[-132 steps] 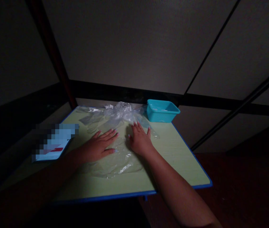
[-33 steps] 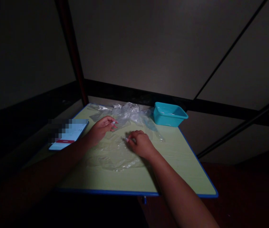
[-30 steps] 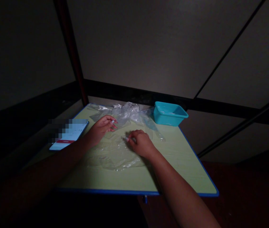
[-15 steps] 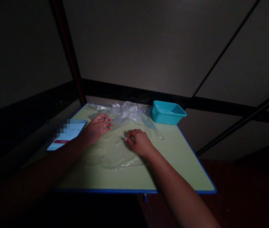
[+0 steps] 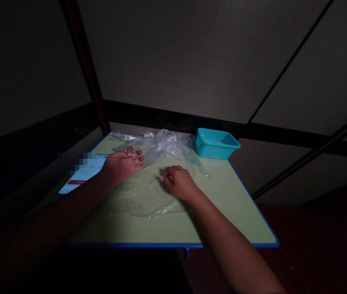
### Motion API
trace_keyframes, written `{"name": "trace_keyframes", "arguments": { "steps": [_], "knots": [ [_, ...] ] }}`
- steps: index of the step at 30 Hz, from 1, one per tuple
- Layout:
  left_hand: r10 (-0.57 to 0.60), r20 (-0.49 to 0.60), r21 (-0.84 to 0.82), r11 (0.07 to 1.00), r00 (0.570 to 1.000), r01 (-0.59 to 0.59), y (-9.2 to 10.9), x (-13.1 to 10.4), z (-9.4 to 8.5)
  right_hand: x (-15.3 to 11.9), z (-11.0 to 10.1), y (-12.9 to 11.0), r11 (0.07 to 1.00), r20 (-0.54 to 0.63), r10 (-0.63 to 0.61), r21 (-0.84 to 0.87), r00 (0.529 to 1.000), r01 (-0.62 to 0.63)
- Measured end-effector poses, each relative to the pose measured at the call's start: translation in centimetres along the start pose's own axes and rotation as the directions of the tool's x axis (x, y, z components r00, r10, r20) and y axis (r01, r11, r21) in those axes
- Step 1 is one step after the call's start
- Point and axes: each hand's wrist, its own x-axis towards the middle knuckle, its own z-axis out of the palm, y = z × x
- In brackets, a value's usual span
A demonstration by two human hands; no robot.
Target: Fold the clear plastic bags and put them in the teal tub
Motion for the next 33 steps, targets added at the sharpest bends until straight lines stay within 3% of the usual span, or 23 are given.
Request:
{"name": "trace_keyframes", "arguments": {
  "steps": [7, 13, 20, 28, 33],
  "knots": [
    [-0.036, 0.006, -0.011, 0.999, 0.999, 0.036, 0.22, -0.05, -0.14, -0.02, 0.02, -0.13, 1.000, 0.010, 0.008, 0.005, 1.000, -0.008],
    [0.004, 0.020, 0.099, 0.995, 1.000, -0.006, 0.14, -0.48, 0.55, -0.05, 0.02, -0.07, 1.000, -0.002, 0.007, 0.003, 1.000, -0.007],
    [0.029, 0.055, 0.070, 0.997, 0.998, -0.033, 0.19, -0.46, 0.54, -0.02, 0.14, -0.06, 1.000, 0.030, -0.003, -0.009, 1.000, 0.003],
    [0.019, -0.050, 0.073, 0.997, 0.999, -0.015, 0.09, -0.16, 0.46, 0.00, 0.13, -0.04, 1.000, 0.036, -0.002, -0.019, 0.999, 0.003],
    [0.029, -0.041, 0.077, 0.997, 0.999, -0.025, 0.15, -0.24, 0.56, 0.02, 0.14, -0.05, 1.000, 0.044, 0.000, -0.016, 0.999, 0.001]
  ]
}}
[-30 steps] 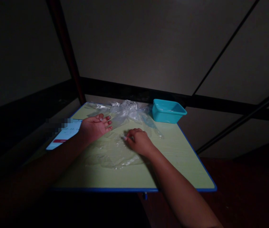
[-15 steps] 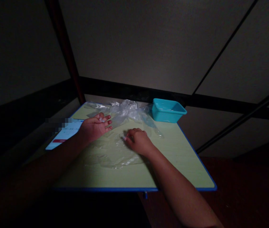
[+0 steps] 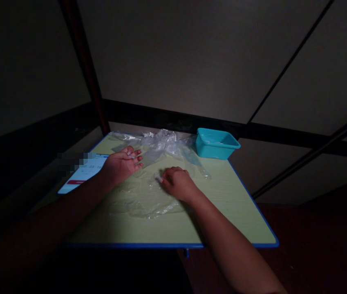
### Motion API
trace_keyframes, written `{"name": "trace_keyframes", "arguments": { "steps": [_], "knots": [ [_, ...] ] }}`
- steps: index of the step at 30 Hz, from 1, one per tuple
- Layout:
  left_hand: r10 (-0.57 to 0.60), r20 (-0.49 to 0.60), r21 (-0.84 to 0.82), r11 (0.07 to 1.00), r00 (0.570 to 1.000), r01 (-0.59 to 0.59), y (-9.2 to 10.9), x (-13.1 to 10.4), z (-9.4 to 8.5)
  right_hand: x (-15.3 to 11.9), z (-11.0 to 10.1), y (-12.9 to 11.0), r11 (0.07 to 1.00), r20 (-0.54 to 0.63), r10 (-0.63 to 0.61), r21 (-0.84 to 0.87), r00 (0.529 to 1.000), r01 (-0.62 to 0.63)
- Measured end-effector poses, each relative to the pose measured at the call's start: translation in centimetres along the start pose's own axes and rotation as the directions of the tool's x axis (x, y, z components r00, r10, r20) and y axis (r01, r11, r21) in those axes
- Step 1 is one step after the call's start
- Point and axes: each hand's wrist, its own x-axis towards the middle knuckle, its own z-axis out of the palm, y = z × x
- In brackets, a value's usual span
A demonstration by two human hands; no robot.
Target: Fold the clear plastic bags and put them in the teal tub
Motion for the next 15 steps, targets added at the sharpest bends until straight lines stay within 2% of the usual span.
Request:
{"name": "trace_keyframes", "arguments": {
  "steps": [11, 15],
  "knots": [
    [0.030, -0.070, -0.006, 1.000, 0.997, -0.031, -0.15, -0.07, -0.06, -0.13, -0.32, -0.18, 1.000, -0.007, 0.007, 0.011, 1.000, -0.006],
    [0.044, -0.046, -0.024, 0.999, 0.998, -0.045, 0.01, -0.14, -0.14, -0.12, -0.21, -0.18, 1.000, 0.004, -0.002, 0.000, 1.000, 0.002]
  ]
}}
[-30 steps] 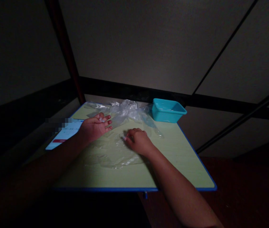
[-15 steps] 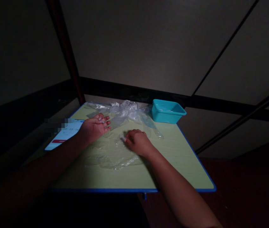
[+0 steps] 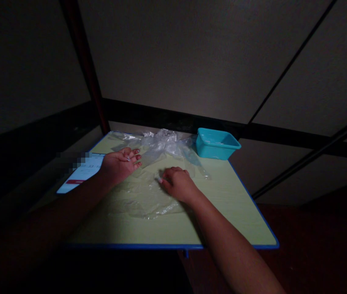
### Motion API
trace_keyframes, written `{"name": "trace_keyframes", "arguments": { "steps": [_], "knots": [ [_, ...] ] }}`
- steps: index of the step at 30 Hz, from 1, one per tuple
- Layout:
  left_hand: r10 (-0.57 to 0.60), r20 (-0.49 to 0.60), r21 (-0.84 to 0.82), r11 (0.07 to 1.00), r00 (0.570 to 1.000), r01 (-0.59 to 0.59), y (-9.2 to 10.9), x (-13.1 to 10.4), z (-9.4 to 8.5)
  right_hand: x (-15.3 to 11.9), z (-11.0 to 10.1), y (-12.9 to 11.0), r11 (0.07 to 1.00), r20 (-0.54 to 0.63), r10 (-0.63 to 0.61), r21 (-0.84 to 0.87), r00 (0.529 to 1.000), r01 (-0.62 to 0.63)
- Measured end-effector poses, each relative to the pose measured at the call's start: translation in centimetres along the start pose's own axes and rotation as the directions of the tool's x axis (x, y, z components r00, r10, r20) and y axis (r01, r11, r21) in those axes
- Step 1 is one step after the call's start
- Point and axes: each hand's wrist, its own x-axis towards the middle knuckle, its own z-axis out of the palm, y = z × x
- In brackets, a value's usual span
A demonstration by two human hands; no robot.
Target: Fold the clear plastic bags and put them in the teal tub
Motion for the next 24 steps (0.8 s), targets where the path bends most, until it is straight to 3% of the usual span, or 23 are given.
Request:
{"name": "trace_keyframes", "arguments": {
  "steps": [11, 24],
  "knots": [
    [-0.076, 0.213, -0.015, 0.997, 0.974, 0.081, 0.0, -0.2, -0.1, 0.1, 0.0, 0.1, 1.000, -0.010, 0.005, -0.002, 1.000, -0.005],
    [-0.144, 0.132, -0.004, 0.989, 0.981, 0.146, 0.2, -0.5, 0.8, 0.0, 0.1, 0.2, 0.999, -0.019, -0.021, 0.025, 1.000, 0.022]
  ]
}}
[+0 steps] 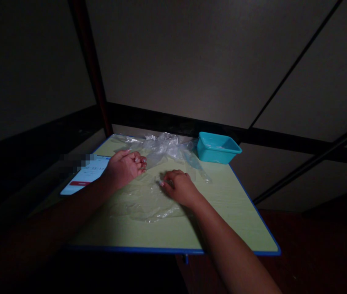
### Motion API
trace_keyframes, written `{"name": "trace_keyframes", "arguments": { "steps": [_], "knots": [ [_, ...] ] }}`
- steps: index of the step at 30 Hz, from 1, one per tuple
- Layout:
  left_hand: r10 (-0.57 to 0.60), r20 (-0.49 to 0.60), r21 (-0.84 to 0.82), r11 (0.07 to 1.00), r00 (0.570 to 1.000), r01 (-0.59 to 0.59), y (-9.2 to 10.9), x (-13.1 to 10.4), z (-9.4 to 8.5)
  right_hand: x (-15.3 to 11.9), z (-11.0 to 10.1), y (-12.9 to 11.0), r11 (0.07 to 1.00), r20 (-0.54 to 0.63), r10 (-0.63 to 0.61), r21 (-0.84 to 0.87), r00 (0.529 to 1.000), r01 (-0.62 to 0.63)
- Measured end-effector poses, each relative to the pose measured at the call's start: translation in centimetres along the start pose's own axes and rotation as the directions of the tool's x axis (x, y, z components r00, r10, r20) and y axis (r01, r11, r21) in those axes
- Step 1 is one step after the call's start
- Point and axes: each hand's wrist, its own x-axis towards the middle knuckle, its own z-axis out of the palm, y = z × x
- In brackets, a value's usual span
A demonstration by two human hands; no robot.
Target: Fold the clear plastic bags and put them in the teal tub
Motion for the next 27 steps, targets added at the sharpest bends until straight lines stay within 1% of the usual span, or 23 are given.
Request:
{"name": "trace_keyframes", "arguments": {
  "steps": [4, 8, 11, 15, 19, 23, 25, 27],
  "knots": [
    [0.060, 0.005, -0.032, 0.998, 0.998, -0.059, 0.06, -0.03, 0.51, 0.02, 0.12, -0.01, 1.000, 0.005, -0.003, 0.002, 1.000, 0.003],
    [0.106, -0.043, -0.075, 0.991, 0.993, -0.109, 0.22, -0.08, 0.80, 0.00, 0.20, 0.13, 1.000, 0.004, -0.002, 0.007, 1.000, 0.002],
    [0.104, -0.039, -0.087, 0.990, 0.994, -0.107, 0.13, -0.15, 0.70, 0.02, 0.17, 0.25, 1.000, -0.006, 0.000, 0.016, 1.000, 0.000],
    [0.072, -0.012, -0.077, 0.994, 0.997, -0.072, -0.14, -0.09, 0.28, 0.06, 0.17, 0.32, 1.000, -0.006, 0.000, 0.021, 1.000, 0.000],
    [0.081, -0.010, -0.087, 0.993, 0.997, -0.082, -0.18, 0.10, 0.02, 0.03, 0.26, 0.29, 1.000, 0.005, -0.020, 0.012, 1.000, 0.020],
    [0.115, 0.007, -0.040, 0.993, 0.993, -0.115, -0.25, 0.15, 0.01, -0.04, 0.21, 0.24, 0.998, 0.012, -0.054, 0.013, 0.998, 0.054],
    [0.145, -0.016, 0.008, 0.989, 0.989, -0.145, -0.42, 0.14, 0.05, -0.06, 0.13, 0.27, 0.998, 0.009, -0.053, 0.021, 0.999, 0.053],
    [0.190, -0.061, 0.070, 0.980, 0.980, -0.186, -0.61, 0.14, 0.05, -0.06, 0.05, 0.28, 0.999, 0.004, -0.039, 0.028, 0.999, 0.038]
  ]
}}
